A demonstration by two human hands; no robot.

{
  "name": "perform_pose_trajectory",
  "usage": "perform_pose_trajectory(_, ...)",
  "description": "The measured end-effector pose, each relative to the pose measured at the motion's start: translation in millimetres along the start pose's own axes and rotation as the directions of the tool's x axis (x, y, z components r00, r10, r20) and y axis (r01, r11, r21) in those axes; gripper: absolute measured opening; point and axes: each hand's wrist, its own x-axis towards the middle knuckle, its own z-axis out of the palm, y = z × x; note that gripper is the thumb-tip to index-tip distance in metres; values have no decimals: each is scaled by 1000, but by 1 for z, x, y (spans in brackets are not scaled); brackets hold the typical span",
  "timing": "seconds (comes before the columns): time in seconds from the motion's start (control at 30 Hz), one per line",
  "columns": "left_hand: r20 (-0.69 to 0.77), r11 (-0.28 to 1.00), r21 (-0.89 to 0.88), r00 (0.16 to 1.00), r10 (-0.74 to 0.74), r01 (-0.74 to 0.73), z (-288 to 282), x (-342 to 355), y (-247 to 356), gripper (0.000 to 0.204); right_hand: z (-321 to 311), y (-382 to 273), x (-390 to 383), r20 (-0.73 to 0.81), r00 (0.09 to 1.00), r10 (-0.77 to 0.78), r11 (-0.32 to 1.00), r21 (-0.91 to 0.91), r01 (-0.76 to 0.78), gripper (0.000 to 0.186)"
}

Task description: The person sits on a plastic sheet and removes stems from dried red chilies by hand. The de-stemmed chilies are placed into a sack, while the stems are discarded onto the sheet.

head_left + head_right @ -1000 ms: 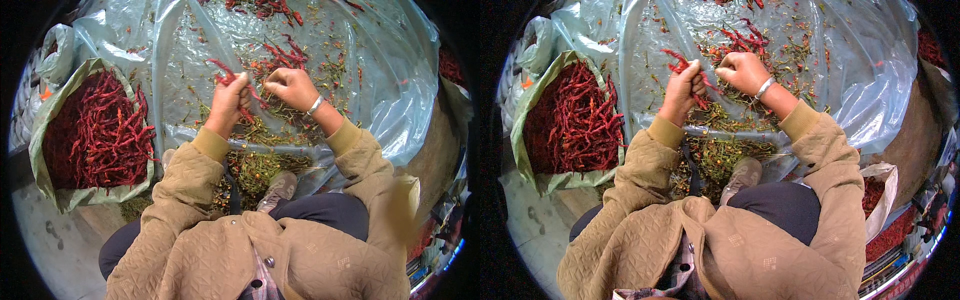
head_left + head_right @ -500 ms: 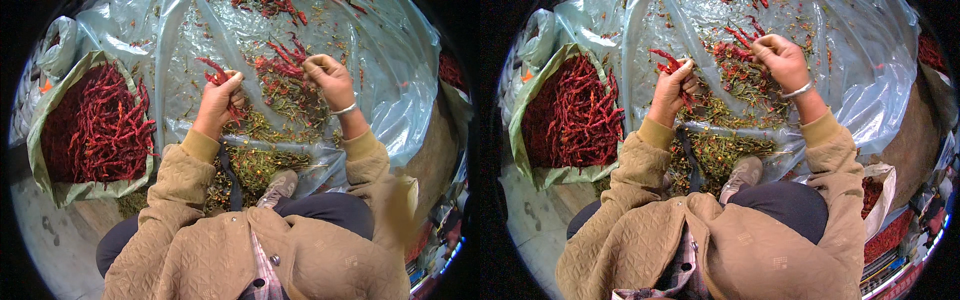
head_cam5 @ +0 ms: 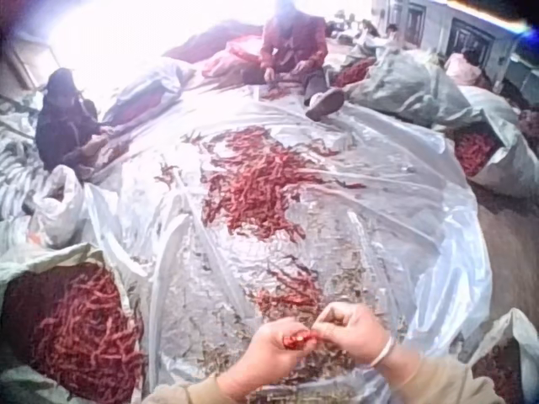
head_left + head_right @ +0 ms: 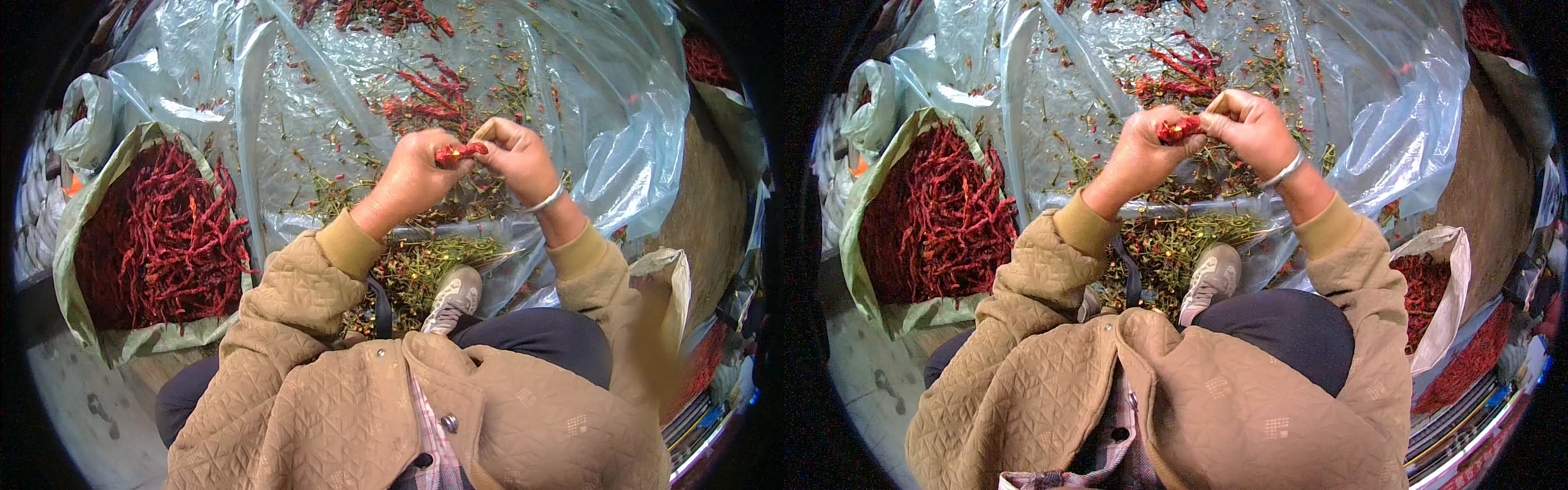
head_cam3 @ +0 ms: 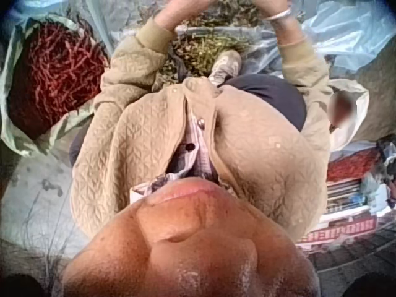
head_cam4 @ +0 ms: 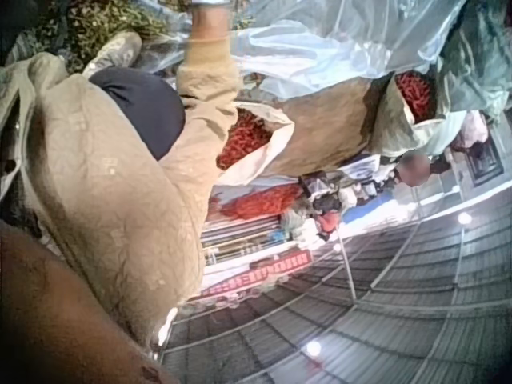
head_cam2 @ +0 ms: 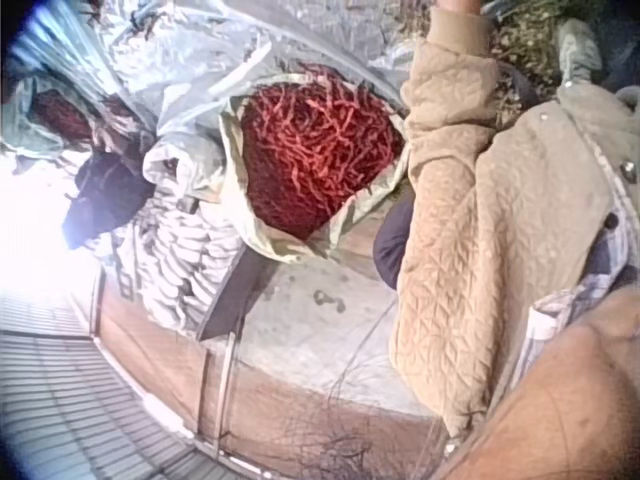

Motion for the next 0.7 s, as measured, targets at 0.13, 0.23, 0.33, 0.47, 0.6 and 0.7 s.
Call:
perform_pose_trajectory(0.13,137,773,-465,898,-419,432,25,-13,0,7,7,0,-10,1,898,-439,599,-745,294,8)
perform_pose_trajectory(0.23,253,700,-497,857,-448,513,31,-27,13,7,-30,27,-9,-39,959,-282,478,-872,106,11)
perform_pose_trajectory(0.33,211,515,-622,759,-616,590,13,-19,17,8,-40,21,-23,141,989,-34,632,-763,131,22)
perform_pose_trajectory(0.47,235,442,-739,810,-537,508,30,-14,13,10,-9,7,-39,195,944,265,964,-36,-263,29)
perform_pose_trajectory(0.6,167,852,-340,917,-361,397,34,-6,-9,11,-25,3,-59,-19,967,254,860,-453,-235,21)
perform_pose_trajectory(0.7,-108,979,205,993,36,-13,3,33,-52,22,-67,-6,-108,-257,966,33,762,-618,-191,23)
